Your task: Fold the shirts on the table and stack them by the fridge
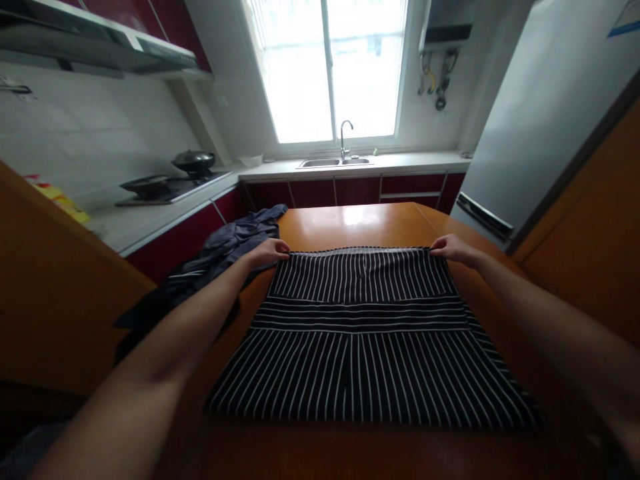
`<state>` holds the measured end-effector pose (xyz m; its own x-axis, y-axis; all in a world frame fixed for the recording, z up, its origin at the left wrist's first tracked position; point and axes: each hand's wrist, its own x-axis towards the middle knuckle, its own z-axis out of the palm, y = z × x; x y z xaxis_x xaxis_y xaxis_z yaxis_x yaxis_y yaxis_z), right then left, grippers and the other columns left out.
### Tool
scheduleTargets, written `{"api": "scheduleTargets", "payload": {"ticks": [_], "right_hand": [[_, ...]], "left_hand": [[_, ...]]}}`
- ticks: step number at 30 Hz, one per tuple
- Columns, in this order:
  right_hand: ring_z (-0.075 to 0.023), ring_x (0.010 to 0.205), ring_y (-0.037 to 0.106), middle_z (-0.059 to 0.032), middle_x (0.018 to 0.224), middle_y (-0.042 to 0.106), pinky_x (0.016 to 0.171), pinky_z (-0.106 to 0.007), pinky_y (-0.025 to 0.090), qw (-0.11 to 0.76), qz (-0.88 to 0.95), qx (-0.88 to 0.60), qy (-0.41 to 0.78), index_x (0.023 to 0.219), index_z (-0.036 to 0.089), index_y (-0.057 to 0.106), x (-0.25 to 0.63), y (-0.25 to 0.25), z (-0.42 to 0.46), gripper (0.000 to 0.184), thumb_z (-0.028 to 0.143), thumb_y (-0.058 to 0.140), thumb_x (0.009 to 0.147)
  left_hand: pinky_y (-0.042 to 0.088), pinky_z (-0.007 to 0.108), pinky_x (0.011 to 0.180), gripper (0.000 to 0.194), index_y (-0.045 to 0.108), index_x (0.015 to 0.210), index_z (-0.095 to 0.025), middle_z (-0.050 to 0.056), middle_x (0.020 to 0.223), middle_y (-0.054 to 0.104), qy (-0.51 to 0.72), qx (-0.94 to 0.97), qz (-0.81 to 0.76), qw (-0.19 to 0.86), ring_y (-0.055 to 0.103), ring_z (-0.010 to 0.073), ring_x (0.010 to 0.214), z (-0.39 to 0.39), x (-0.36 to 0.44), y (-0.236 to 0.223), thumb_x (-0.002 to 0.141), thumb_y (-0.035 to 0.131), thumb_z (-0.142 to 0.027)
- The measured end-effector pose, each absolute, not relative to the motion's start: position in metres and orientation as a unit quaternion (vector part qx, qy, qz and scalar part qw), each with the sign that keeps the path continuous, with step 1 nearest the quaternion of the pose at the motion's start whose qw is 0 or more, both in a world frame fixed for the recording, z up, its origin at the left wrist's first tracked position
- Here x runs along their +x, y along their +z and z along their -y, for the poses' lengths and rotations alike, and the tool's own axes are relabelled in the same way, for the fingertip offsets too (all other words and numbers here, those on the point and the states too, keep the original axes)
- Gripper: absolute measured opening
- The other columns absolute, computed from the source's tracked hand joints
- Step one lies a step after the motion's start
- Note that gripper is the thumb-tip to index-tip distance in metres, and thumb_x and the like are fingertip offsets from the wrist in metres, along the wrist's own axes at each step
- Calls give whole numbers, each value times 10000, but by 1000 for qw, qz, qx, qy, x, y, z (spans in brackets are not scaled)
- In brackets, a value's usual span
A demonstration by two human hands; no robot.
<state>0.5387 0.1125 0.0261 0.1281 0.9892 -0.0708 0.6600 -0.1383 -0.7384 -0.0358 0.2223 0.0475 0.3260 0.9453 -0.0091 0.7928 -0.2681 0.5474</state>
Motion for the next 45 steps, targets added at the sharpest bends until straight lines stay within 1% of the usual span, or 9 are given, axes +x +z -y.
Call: {"api": "scheduleTargets", "payload": {"ticks": [2,5,11,15,20,27,33,40,45], "right_hand": [[-171,703,635,-70,757,723,697,-289,522,318,610,-672,273,764,124,721,540,36,-104,266,361,826,705],[-192,748,653,-76,794,735,720,-307,528,364,634,-639,239,786,143,719,539,55,-86,310,435,807,730],[-228,801,682,-81,837,743,768,-345,532,411,668,-596,175,838,176,718,540,92,-27,375,539,771,761],[-246,803,694,-105,866,756,779,-362,541,413,687,-577,154,883,174,743,547,90,36,383,549,726,805],[-301,978,715,-99,1046,778,905,-398,558,356,731,-554,179,1024,222,790,542,45,119,329,479,622,905],[-290,1085,706,-88,1179,748,938,-469,584,285,802,-514,102,1103,280,787,535,-26,156,346,401,489,977],[-279,1116,687,-88,1214,733,949,-473,571,237,837,-492,34,1133,281,776,536,-18,149,339,309,474,983],[-277,1218,613,-54,1258,710,1044,-491,486,184,868,-462,6,1277,298,691,505,-3,155,362,269,582,934],[-239,975,669,-79,1093,717,903,-424,534,155,871,-465,37,1219,275,706,472,0,160,334,210,524,947]], "left_hand": [[497,297,810,578,746,964,-125,91,967,751,218,776,-543,235,651,209,870,-209,-41,55,589,780,-564],[500,325,886,592,766,995,-123,102,1003,765,304,764,-518,236,673,232,933,-187,-48,69,634,760,-592],[517,326,805,564,769,1000,-114,103,934,763,363,759,-520,144,673,237,855,-130,-63,104,701,714,-590],[517,331,783,477,754,982,-167,69,913,753,363,763,-526,102,660,241,808,-69,-82,112,735,698,-571],[518,324,818,252,737,897,-242,38,920,730,309,813,-481,110,656,234,859,20,-102,80,865,630,-468],[534,297,797,250,739,878,-242,40,899,712,234,852,-455,109,660,200,858,70,-111,18,932,531,-370],[510,330,850,262,751,929,-237,58,927,726,210,866,-452,44,655,214,894,65,-106,23,934,515,-350],[464,351,971,306,744,1094,-268,63,1099,717,124,905,-406,33,638,216,1059,62,-95,28,908,523,-166],[492,309,898,303,767,1046,-266,67,1021,697,104,922,-363,88,639,198,956,57,-92,31,973,477,-220]]}}
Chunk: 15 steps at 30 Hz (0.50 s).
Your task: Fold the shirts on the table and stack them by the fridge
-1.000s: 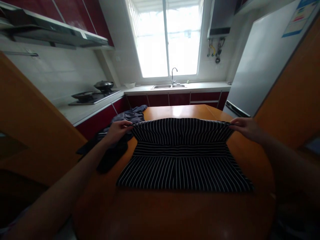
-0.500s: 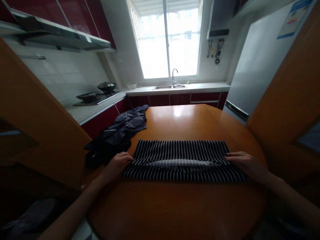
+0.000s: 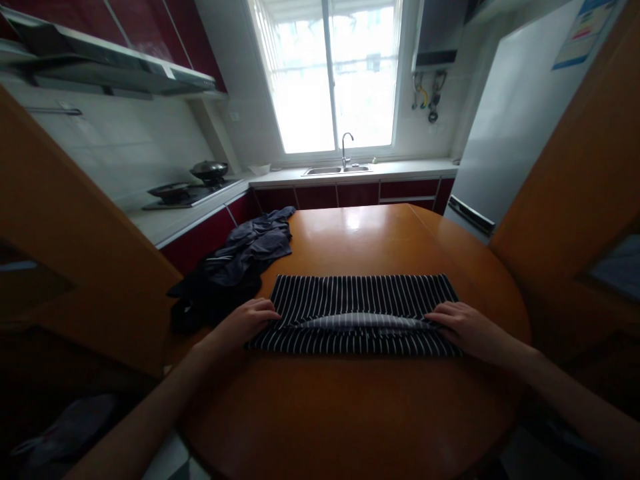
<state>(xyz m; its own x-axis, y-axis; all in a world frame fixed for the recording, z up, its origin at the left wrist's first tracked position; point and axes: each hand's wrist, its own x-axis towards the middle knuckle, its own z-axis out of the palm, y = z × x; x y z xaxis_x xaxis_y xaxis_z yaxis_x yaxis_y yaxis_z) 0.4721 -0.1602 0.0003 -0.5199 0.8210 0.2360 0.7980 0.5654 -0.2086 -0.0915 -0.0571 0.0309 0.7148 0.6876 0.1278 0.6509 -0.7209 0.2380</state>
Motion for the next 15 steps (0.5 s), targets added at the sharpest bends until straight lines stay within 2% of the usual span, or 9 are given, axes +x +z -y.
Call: {"api": "scheduleTargets", "payload": {"ticks": [5,8,10,13,15], "right_hand": [[-203,832,647,-74,958,677,764,-335,528,170,870,-461,54,1029,251,743,477,2,162,295,214,454,984],[-193,816,631,-75,965,658,740,-321,511,171,865,-466,77,1007,241,737,482,4,166,297,263,441,1008],[-186,789,619,-77,953,650,724,-319,500,162,866,-464,94,1011,239,742,483,5,169,316,266,428,1011],[-192,802,616,-77,949,646,747,-335,500,139,871,-454,124,1047,258,755,478,10,173,324,268,435,1001],[-218,896,628,-84,1013,653,828,-372,509,135,867,-456,149,1095,271,755,470,13,173,277,327,509,979]], "left_hand": [[527,268,780,318,769,1038,-231,80,1029,674,173,897,-377,150,655,187,893,69,-95,36,1009,474,-345],[531,267,731,323,771,999,-214,83,988,675,186,881,-396,181,653,186,838,75,-97,37,1001,503,-394],[530,262,722,339,780,983,-213,79,950,680,151,885,-389,208,651,182,810,75,-98,39,989,522,-432],[526,262,790,361,790,1009,-221,74,981,691,74,893,-384,223,655,186,857,72,-95,49,977,540,-479],[517,271,828,390,786,1029,-220,72,1006,696,78,887,-406,203,655,195,898,70,-83,59,995,506,-490]]}}
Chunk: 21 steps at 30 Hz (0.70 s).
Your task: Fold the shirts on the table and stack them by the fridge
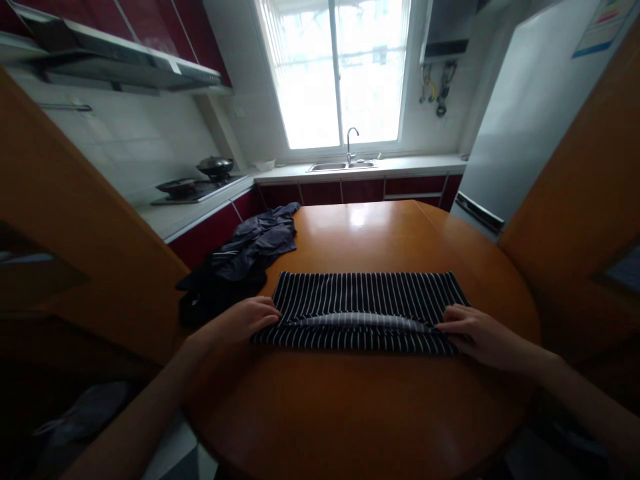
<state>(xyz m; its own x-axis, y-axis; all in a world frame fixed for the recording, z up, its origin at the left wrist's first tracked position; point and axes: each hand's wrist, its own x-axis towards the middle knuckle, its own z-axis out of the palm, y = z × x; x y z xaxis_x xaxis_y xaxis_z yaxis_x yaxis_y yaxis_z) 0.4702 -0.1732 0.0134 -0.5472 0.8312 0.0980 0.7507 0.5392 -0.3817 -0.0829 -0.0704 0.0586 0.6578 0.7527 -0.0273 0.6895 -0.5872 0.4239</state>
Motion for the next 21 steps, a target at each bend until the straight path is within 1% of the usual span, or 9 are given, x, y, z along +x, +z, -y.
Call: {"api": "scheduleTargets", "payload": {"ticks": [3,7,9,12,14,16,18,20,21], "right_hand": [[-255,1034,628,-108,1148,661,936,-416,506,166,836,-482,204,1215,241,721,450,16,166,358,425,616,926],[-258,1118,633,-115,1227,683,1011,-433,487,227,784,-500,289,1338,178,642,417,9,152,489,363,659,886],[-244,1106,645,-103,1208,697,1004,-426,494,257,761,-502,319,1358,180,623,405,7,152,512,313,671,866],[-211,1030,661,-71,1111,717,947,-395,518,277,765,-477,332,1366,215,610,399,10,163,507,263,665,864],[-198,1008,659,-58,1076,721,942,-381,511,260,796,-438,326,1319,236,641,400,15,175,433,257,656,887],[-192,987,661,-57,1056,727,932,-367,505,238,823,-407,318,1220,241,697,401,20,184,302,281,630,928],[-188,953,668,-60,1027,732,894,-347,514,244,828,-403,305,1115,231,735,399,23,185,222,307,586,968],[-188,943,671,-66,1018,733,868,-336,524,281,815,-423,281,1061,216,742,393,22,178,231,299,539,988],[-192,956,671,-71,1028,732,875,-340,526,299,805,-439,264,1061,209,740,388,21,171,241,284,522,989]], "left_hand": [[504,304,892,410,759,1103,-216,71,1056,711,150,874,-428,172,657,219,980,71,-45,63,1008,473,-493],[496,341,955,443,658,1305,-216,69,1171,717,144,867,-410,243,658,241,1079,80,20,46,932,631,-454],[506,347,940,533,604,1372,-206,69,1162,716,141,856,-408,285,665,234,1054,85,40,37,877,708,-376],[517,338,901,607,544,1429,-223,60,1140,703,156,859,-371,317,659,209,1012,93,42,34,855,732,-287],[504,339,929,580,553,1419,-247,53,1129,705,132,882,-300,339,653,200,1022,98,34,40,870,735,-284],[497,322,929,419,634,1324,-241,54,1084,721,95,899,-241,353,664,189,992,102,26,49,916,699,-308],[510,285,862,256,706,1188,-212,57,1004,730,94,903,-234,348,677,168,913,103,26,54,988,602,-332],[518,270,832,274,727,1112,-196,65,1007,726,135,902,-263,316,677,161,906,100,34,55,1038,498,-329],[519,279,860,289,725,1112,-198,68,1046,723,161,902,-279,288,675,166,948,97,41,54,1047,472,-321]]}}
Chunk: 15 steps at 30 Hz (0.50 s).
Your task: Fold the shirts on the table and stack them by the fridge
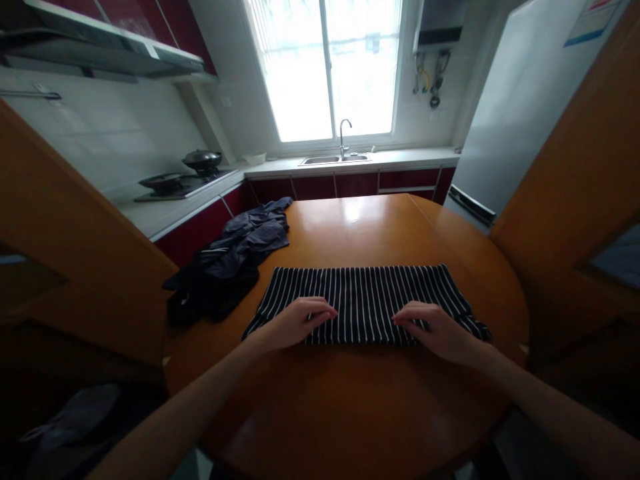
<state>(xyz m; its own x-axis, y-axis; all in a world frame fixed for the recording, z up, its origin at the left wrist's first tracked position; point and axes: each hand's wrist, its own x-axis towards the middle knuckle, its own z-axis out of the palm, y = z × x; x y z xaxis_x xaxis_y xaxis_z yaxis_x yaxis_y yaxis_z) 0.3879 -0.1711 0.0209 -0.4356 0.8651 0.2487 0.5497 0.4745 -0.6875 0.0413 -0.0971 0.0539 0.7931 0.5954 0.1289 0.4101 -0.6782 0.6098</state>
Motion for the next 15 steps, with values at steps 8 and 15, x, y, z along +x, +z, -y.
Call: {"api": "scheduleTargets", "payload": {"ticks": [8,15], "right_hand": [[-304,1502,282,-174,1603,360,1210,-525,242,169,803,-560,109,1510,74,440,327,0,87,573,335,401,1001],[-281,1545,148,-158,1656,206,1225,-569,103,102,781,-613,61,1585,75,277,310,-22,61,651,428,277,1039]], "left_hand": [[229,546,1212,522,389,1545,-213,102,1632,322,77,934,-342,67,260,295,1517,36,112,12,1062,386,-411],[163,544,1226,583,260,1599,-196,101,1650,258,52,907,-418,11,201,272,1538,16,120,-19,1071,265,-444]]}}
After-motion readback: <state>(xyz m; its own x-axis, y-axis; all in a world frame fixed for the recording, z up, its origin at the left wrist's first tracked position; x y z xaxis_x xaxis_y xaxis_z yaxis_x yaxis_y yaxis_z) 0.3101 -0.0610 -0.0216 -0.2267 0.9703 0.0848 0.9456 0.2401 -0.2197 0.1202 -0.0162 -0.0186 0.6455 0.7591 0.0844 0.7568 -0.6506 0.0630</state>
